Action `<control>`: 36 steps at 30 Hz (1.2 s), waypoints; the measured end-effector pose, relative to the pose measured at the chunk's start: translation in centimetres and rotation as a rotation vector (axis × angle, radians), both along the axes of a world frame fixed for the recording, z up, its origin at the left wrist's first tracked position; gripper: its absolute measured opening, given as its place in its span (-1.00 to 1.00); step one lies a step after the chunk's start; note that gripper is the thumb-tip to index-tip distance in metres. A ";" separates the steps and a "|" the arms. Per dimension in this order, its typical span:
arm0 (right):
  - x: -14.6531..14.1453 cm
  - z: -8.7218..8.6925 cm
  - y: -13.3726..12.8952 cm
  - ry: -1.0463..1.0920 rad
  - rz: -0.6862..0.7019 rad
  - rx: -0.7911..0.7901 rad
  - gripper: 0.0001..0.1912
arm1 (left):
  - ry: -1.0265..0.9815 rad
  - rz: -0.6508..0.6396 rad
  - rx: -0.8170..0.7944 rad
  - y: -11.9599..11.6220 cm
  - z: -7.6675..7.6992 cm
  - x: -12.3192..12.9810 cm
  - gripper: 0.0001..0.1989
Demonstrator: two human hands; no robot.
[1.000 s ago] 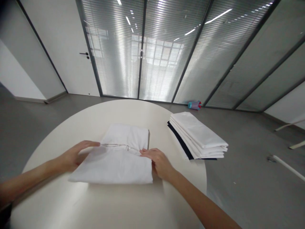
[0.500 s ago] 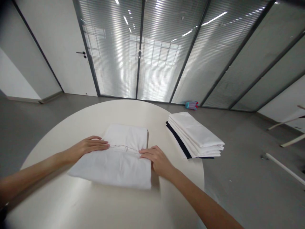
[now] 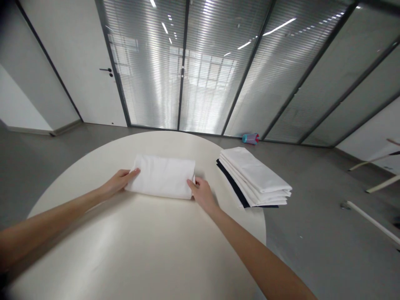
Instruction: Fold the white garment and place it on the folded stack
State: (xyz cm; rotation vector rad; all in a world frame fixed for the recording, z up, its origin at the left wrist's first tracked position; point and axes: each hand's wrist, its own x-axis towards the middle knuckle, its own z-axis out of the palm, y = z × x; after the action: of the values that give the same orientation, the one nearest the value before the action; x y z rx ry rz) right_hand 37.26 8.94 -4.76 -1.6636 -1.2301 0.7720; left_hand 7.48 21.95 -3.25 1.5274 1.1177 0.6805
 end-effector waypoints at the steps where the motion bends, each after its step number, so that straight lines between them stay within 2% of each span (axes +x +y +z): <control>1: 0.0 0.0 0.1 -0.026 -0.007 0.004 -0.55 | -0.009 -0.007 0.010 -0.1 -0.2 -0.1 -0.28; 5: 0.3 -0.6 0.4 -0.160 -0.014 -0.021 -0.65 | 0.070 -0.086 0.133 0.2 -0.8 -0.5 -0.29; 9: 0.5 -0.9 1.2 -0.259 -0.034 -0.067 -0.78 | 0.267 -0.061 0.371 0.7 -0.6 -0.3 -0.40; 12: 0.4 -0.7 1.6 -0.280 -0.074 -0.071 -0.70 | 0.471 -0.039 0.517 0.9 -0.3 -0.3 -0.49; 16: 0.0 0.0 1.3 -0.268 -0.072 -0.039 -0.42 | 0.669 -0.052 0.520 1.0 -0.2 -0.5 -0.55; 21: -0.4 0.5 0.8 -0.279 -0.045 -0.045 -0.33 | 0.753 -0.066 0.497 0.9 -0.3 -0.1 -0.50; 25: -0.3 0.5 0.9 -0.324 -0.059 -0.040 -0.23 | 0.842 -0.018 0.470 0.8 0.0 0.0 -0.53; 28: -0.1 1.6 0.6 -0.396 -0.047 -0.123 -0.18 | 0.781 -0.012 0.456 1.2 0.7 -0.5 -0.32; 30: -0.1 3.0 0.3 -0.527 -0.054 -0.116 -0.22 | 0.689 -0.022 0.583 1.8 1.6 -0.8 -0.23; 33: -0.9 5.5 0.9 -0.791 -0.059 0.062 -0.43 | 0.599 -0.102 0.881 3.0 3.2 0.1 -0.39; 34: -1.3 6.2 1.4 -0.857 -0.027 0.113 -0.50 | 0.588 -0.167 0.937 3.4 3.6 0.8 -0.45; 36: -2.4 6.8 3.1 -0.936 0.081 0.141 -0.56 | 0.584 -0.322 0.950 4.3 3.8 2.7 -0.48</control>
State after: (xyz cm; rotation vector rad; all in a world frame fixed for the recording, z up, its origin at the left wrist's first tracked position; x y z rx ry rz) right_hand 34.89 12.01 2.08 -1.9160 -1.9264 -0.1164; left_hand 10.19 26.22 0.52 2.7823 0.9437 0.5743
